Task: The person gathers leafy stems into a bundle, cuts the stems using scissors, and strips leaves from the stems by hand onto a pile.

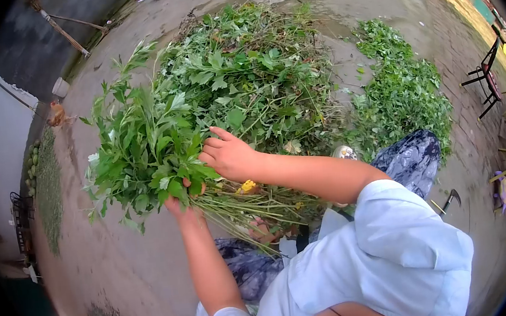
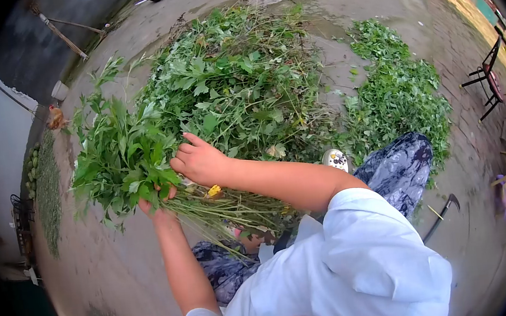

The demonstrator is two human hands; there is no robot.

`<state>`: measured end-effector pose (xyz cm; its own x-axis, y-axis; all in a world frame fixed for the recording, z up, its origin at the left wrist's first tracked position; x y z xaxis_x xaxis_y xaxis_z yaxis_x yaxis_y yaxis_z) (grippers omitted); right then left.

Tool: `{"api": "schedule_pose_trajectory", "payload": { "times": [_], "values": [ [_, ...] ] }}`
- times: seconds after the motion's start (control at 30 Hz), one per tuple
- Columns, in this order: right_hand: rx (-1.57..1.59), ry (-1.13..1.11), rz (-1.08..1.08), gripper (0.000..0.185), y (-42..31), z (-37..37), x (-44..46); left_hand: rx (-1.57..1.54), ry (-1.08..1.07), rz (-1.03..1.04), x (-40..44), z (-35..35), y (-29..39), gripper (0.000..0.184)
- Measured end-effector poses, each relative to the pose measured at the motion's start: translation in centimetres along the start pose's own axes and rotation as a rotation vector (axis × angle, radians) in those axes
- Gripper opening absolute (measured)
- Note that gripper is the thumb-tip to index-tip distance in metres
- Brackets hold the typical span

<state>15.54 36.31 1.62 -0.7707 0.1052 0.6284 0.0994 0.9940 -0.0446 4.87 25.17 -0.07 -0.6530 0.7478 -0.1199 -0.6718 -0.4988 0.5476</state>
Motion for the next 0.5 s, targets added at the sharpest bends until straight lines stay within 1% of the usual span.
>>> {"api": "schedule_pose_trajectory", "payload": {
  "times": [0.03, 0.07, 0.1, 0.17, 0.23, 0.27, 0.33, 0.4, 0.43, 0.5],
  "values": [
    [-0.025, -0.064, -0.041, 0.019, 0.7, 0.9, -0.6, -0.018, -0.143, -0.044, -0.3, 1.0, 0.0, 0.032],
    [-0.023, 0.037, -0.043, 0.011, 2.2, 1.2, -1.5, -0.007, -0.112, 0.025, -0.7, 1.4, 0.4, 0.029],
    [-0.048, -0.023, -0.086, 0.01, 3.5, 1.0, -2.5, -0.008, -0.114, 0.025, -0.7, 1.2, 0.5, 0.029],
    [-0.121, -0.061, -0.038, 0.011, 7.4, 2.4, -5.3, -0.044, -0.089, 0.029, -0.6, 0.4, 0.8, 0.025],
    [-0.164, -0.146, 0.021, 0.012, 10.9, 2.1, -7.8, -0.025, -0.086, 0.035, -0.5, 0.3, 0.8, 0.024],
    [-0.195, -0.147, 0.026, 0.012, 11.9, 1.8, -8.5, 0.024, -0.071, 0.009, -0.5, 0.2, 0.4, 0.025],
    [-0.225, -0.158, 0.026, 0.013, 12.7, 0.9, -8.6, 0.067, -0.049, -0.018, -0.9, 0.4, -0.5, 0.026],
    [-0.362, -0.184, 0.063, 0.016, 13.5, 0.2, -8.4, 0.051, -0.04, -0.103, -1.0, 1.0, -1.7, 0.028],
    [-0.362, -0.184, 0.064, 0.016, 13.4, 0.0, -8.4, 0.051, -0.04, -0.103, -1.1, 1.2, -1.8, 0.028],
    [-0.302, -0.095, 0.16, 0.019, 13.6, -0.9, -8.1, 0.112, -0.078, -0.063, -1.1, 1.9, -1.7, 0.024]
  ]
}}
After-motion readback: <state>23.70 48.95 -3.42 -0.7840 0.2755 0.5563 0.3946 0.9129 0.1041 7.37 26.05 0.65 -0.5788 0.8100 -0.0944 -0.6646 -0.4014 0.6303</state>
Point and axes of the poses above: each hand's wrist, its own x-axis towards the middle knuckle, its own z-axis out of the palm, y = z × x, the point moved 4 cm from there along x, towards the middle knuckle, and after that the axes turned 8 degrees about -x, right-handed, at the moved point
